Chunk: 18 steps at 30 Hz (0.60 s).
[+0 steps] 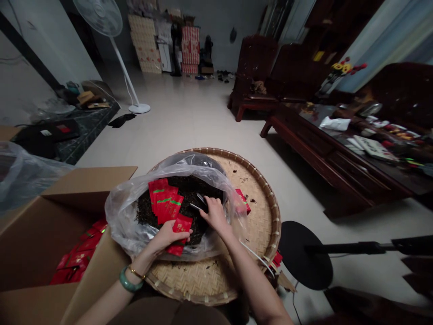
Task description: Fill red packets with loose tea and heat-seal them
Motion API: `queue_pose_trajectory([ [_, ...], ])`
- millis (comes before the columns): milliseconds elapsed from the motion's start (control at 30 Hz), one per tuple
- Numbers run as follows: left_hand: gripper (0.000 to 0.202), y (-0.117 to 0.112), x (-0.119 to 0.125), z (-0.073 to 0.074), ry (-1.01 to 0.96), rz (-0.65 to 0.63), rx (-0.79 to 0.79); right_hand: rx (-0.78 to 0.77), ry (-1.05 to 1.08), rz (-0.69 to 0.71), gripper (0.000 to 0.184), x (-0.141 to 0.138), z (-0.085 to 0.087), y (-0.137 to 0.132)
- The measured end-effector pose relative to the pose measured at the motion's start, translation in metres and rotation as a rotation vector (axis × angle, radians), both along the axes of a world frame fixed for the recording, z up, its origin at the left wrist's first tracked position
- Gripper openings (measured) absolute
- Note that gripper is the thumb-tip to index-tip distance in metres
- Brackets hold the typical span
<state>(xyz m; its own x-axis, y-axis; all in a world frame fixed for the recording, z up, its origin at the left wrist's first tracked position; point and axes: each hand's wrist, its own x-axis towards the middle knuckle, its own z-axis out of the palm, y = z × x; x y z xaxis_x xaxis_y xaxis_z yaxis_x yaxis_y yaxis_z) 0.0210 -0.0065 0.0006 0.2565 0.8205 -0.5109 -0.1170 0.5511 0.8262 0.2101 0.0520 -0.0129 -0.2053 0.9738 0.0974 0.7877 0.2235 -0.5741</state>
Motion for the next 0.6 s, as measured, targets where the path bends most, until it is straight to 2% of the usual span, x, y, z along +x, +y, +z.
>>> queue_pose_trajectory([
  [67,0.038,0.000,0.001,-0.003,0.010,-0.019,0.005,0.039,0.073,0.021,0.036,-0.009,0.005,-0.007],
  [133,0.034,0.000,0.002,-0.008,0.059,-0.055,0.040,0.022,0.131,0.114,0.028,-0.021,0.012,-0.013],
  [233,0.028,0.001,0.003,-0.012,0.176,-0.112,0.136,-0.012,0.092,0.297,0.024,-0.036,0.016,-0.018],
  [333,0.023,0.000,0.002,-0.012,0.221,-0.158,0.177,-0.001,0.044,0.373,0.031,-0.044,0.011,-0.020],
  [467,0.021,-0.002,0.005,-0.012,0.209,-0.185,0.158,-0.001,0.126,0.385,0.036,-0.045,0.007,-0.020],
  [533,0.025,-0.001,0.006,-0.012,0.182,-0.190,0.129,-0.074,0.261,0.329,0.037,-0.043,0.009,-0.018],
  [600,0.031,-0.001,0.000,-0.005,0.106,-0.140,0.103,-0.181,0.456,0.218,0.040,-0.037,0.012,-0.015],
])
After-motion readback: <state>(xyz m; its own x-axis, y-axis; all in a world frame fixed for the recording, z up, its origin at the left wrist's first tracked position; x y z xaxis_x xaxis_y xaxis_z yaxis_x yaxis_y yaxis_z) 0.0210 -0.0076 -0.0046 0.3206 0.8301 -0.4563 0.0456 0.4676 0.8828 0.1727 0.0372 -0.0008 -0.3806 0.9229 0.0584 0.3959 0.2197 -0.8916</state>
